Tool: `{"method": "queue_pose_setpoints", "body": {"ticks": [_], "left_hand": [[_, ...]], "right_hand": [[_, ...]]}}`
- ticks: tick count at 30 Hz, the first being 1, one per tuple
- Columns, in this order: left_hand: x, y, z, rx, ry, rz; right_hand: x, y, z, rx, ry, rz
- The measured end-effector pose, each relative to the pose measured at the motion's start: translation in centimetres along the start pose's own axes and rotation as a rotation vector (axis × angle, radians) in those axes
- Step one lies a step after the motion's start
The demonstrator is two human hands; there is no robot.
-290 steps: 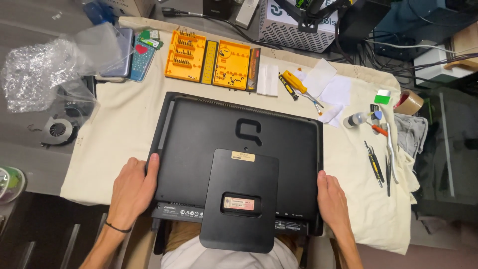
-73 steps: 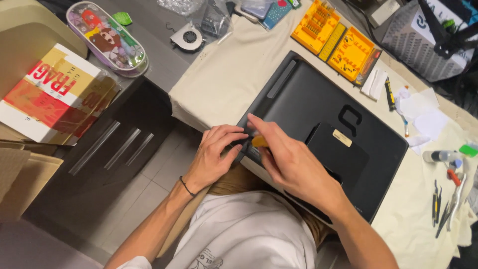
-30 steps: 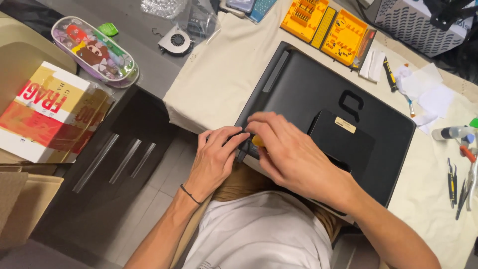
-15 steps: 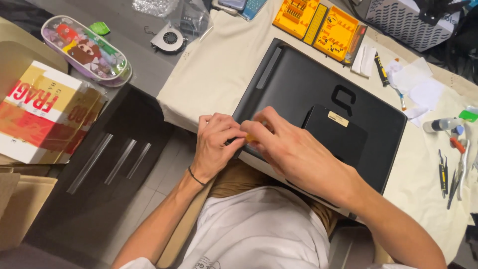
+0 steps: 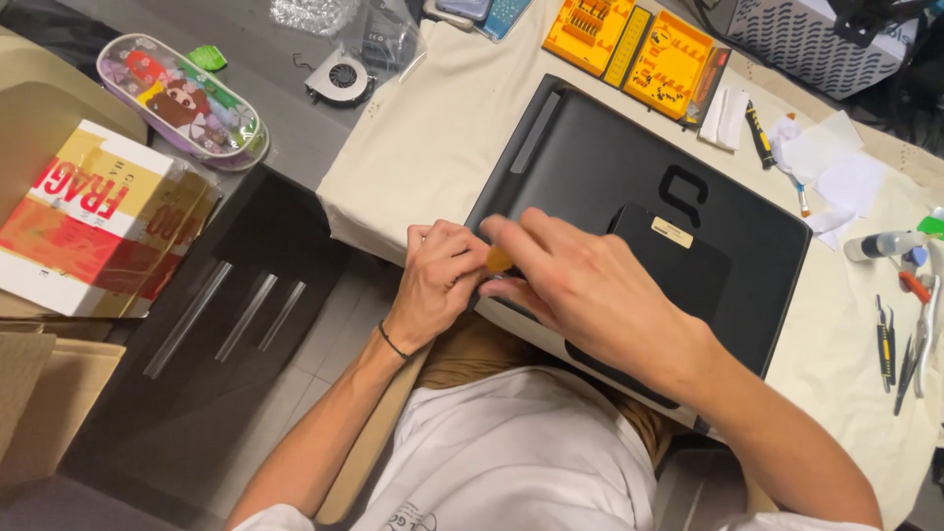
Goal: The person reassembles a disassembled electronic device, likely a monitor or TV, by connecting internal cables, installing feet, and securing the back cover with screws. The person uses a screwdriver to fasten the screws.
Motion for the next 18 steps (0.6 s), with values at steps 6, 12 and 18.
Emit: {"method": "queue_pose_setpoints", "body": {"ticks": [6, 12, 18], "left_hand": [[0.9, 0.8, 0.8, -0.067, 0.112, 0.093], [0.1, 0.4, 1.3, -0.116, 0.093, -0.051], [0.5, 0.1, 0.0, -0.045, 0.135, 0.087]], "right_hand": [[2.0, 1.4, 0.0, 0.026, -0.110, 0.024], [0.2, 1.0, -0.8, 0.091, 0.044, -0.069], [1.7, 1.7, -0.1, 0.057, 0.116, -0.075]]}}
Point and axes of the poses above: each hand's wrist, its own y-axis away from the middle knuckle, its own x-axis out of the palm, z = x × y, the point moved 6 cm from there along -y, towards the middle knuckle, and after that the axes turned 13 degrees about y, right-handed, at the moved point
